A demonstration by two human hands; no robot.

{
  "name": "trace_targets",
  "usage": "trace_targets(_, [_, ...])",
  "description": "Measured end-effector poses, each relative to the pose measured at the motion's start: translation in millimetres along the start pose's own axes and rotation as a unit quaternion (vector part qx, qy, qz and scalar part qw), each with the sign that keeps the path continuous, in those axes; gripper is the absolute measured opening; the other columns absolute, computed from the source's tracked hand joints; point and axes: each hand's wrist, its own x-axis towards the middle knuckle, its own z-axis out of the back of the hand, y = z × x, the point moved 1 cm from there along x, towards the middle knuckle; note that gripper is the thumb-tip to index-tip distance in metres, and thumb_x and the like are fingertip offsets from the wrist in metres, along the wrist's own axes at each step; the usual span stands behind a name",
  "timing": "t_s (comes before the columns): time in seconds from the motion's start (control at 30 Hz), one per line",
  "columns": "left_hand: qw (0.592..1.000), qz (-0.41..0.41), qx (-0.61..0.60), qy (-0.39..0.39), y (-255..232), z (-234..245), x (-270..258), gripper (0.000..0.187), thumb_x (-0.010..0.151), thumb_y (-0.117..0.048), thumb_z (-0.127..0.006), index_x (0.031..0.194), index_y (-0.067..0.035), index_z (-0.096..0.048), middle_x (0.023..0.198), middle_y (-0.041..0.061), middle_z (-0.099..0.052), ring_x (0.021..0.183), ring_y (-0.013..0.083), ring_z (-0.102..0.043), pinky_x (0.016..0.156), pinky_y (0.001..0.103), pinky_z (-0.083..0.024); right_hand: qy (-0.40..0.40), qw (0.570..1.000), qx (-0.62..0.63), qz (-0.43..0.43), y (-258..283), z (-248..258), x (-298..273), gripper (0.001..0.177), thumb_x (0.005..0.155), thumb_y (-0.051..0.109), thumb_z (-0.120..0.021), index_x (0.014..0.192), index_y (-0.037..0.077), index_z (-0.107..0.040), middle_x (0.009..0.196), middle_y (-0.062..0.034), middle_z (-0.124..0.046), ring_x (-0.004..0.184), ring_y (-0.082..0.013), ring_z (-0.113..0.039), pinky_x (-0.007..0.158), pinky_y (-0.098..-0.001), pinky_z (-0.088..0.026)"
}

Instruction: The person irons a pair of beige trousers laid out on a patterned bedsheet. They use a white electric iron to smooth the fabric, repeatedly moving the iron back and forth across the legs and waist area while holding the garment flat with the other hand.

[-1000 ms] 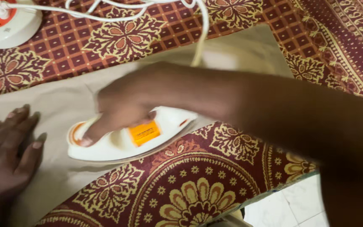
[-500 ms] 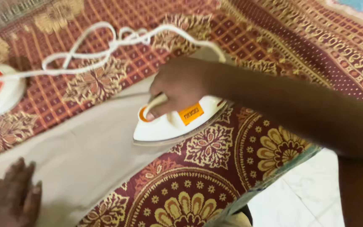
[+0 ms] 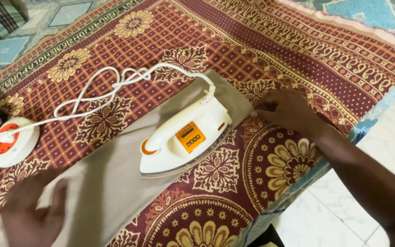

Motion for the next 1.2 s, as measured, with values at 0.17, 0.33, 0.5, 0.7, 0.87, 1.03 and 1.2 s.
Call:
trace_targets(0.17, [0.986, -0.124, -0.101, 0.054, -122.9, -16.0, 85.4, 0.039, 0.087, -0.019, -0.074, 0.122, -0.004, -0.068, 0.119, 0.016, -0.073, 0.109, 0.0332, -0.070, 0.098, 0.045, -0.051, -0.009, 0.997, 0.035, 0.073, -7.0, -3.8, 9.0, 0.036, 0.079, 0.045, -0.079, 0.101, 0.017, -0.080, 0.096, -0.0038, -0.076, 0.091, -0.0215, -0.072, 0.081, -0.0382, -0.056])
trace_targets(0.33, [0.969, -0.159, -0.122, 0.147, -186.7, -56.8, 132.7, 0.046, 0.089, -0.029, -0.075, 0.123, 0.001, -0.065, 0.114, 0.020, -0.072, 0.101, 0.0371, -0.071, 0.091, 0.047, -0.053, -0.025, 0.984, 0.005, 0.178, -11.8, -12.1, 16.4, 0.034, 0.079, 0.042, -0.081, 0.099, 0.015, -0.078, 0.099, -0.0044, -0.074, 0.099, -0.0238, -0.066, 0.091, -0.0415, -0.047])
trace_targets(0.5, [0.944, -0.097, -0.068, 0.308, -192.8, -100.2, 162.4, 0.054, 0.090, -0.048, -0.070, 0.114, 0.000, -0.064, 0.098, 0.020, -0.072, 0.091, 0.0371, -0.071, 0.082, 0.048, -0.055, 0.052, 0.969, -0.098, 0.221, -24.1, -3.3, 39.6, 0.028, 0.087, 0.043, -0.073, 0.101, 0.021, -0.081, 0.097, 0.0017, -0.073, 0.105, -0.0228, -0.059, 0.096, -0.0511, -0.030])
trace_targets(0.7, [0.880, -0.028, -0.035, 0.472, -183.4, -122.2, 172.8, 0.053, 0.091, -0.052, -0.062, 0.118, -0.007, -0.063, 0.075, 0.016, -0.073, 0.073, 0.0317, -0.074, 0.071, 0.045, -0.057, 0.083, 0.972, -0.081, 0.206, -34.5, -4.6, 48.8, 0.029, 0.088, 0.047, -0.068, 0.102, 0.025, -0.081, 0.095, 0.0039, -0.071, 0.106, -0.0187, -0.058, 0.101, -0.0498, -0.027])
trace_targets(0.87, [0.877, -0.071, -0.086, 0.468, -179.2, -125.6, 178.6, 0.050, 0.087, -0.045, -0.067, 0.117, -0.005, -0.064, 0.070, 0.016, -0.071, 0.063, 0.0312, -0.074, 0.064, 0.044, -0.057, 0.054, 0.964, -0.071, 0.250, -43.2, -9.3, 49.0, 0.026, 0.085, 0.042, -0.071, 0.101, 0.024, -0.080, 0.095, 0.0030, -0.071, 0.106, -0.0210, -0.057, 0.097, -0.0491, -0.029])
trace_targets(1.03, [0.887, -0.133, -0.004, 0.443, -177.5, -135.0, 184.0, 0.046, 0.089, -0.044, -0.068, 0.114, -0.006, -0.062, 0.064, 0.017, -0.069, 0.061, 0.0351, -0.070, 0.060, 0.047, -0.055, 0.057, 0.963, -0.061, 0.255, -44.5, -5.7, 47.5, 0.022, 0.084, 0.040, -0.073, 0.091, 0.021, -0.080, 0.092, 0.0026, -0.069, 0.105, -0.0197, -0.059, 0.095, -0.0488, -0.030])
trace_targets(1.2, [0.892, -0.129, 0.040, 0.432, -172.0, -124.5, 181.1, 0.045, 0.085, -0.042, -0.069, 0.112, -0.007, -0.062, 0.062, 0.016, -0.068, 0.060, 0.0353, -0.069, 0.057, 0.048, -0.054, 0.056, 0.964, -0.067, 0.249, -42.1, -2.9, 47.7, 0.021, 0.083, 0.042, -0.074, 0.087, 0.022, -0.080, 0.087, 0.0042, -0.068, 0.100, -0.0194, -0.060, 0.094, -0.0471, -0.033])
